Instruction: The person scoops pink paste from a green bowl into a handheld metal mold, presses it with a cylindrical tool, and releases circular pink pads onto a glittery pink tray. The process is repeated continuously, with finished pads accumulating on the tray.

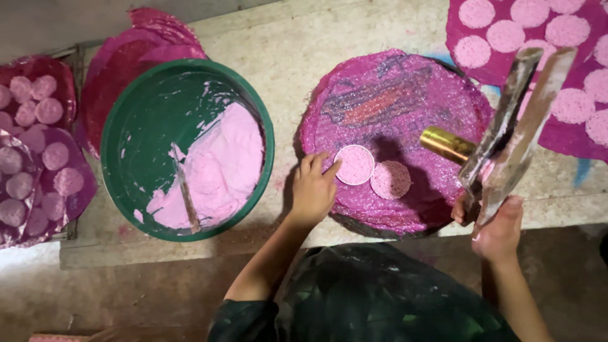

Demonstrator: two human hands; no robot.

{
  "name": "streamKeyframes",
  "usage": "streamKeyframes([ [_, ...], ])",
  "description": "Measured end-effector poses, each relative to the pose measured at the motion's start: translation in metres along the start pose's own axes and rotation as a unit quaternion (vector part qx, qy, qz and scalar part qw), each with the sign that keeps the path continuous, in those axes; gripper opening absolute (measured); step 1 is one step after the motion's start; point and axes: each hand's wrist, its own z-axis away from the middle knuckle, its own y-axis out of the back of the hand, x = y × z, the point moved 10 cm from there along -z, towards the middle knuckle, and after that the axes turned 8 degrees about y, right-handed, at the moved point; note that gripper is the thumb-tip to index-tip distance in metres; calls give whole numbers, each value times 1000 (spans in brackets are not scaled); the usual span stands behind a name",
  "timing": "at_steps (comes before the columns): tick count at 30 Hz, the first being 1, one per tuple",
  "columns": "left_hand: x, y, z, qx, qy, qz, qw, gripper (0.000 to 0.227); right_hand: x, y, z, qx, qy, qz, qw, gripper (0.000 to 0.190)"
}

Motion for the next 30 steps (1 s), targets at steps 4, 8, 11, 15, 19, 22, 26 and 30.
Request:
streamKeyframes([
  [4, 3, -2, -3, -2, 3, 24, 1000, 58, -4, -1, -2, 7, 7, -37, 999, 82],
  [8, 5, -11, -3, -27, -3, 23, 999, 56, -8, 2, 0, 9, 18, -29, 999, 83],
  [11, 0, -15, -13, -32, 14, 131, 991, 63, -17, 2, 0, 1, 30, -17, 999, 85],
  [15, -4, -34, -20, -75, 23, 145, 986, 113, -26, 0, 1, 4, 35, -5, 999, 87],
  [19, -7, -43, -26, -73, 33, 104, 991, 115, -29, 3, -2, 7, 42, 14, 999, 90],
  [22, -8, -41, -23, -76, 39, 96, 992, 113, -23, 9, -1, 8, 43, 12, 999, 89],
  [26, -4, -26, -38, -81, 44, 100, 991, 113, -19, 13, -3, -9, 31, -10, 999, 88],
  [30, 9, 3, -87, -44, 16, 70, 996, 120, -32, -9, -21, -82, 36, 1, 996, 76],
])
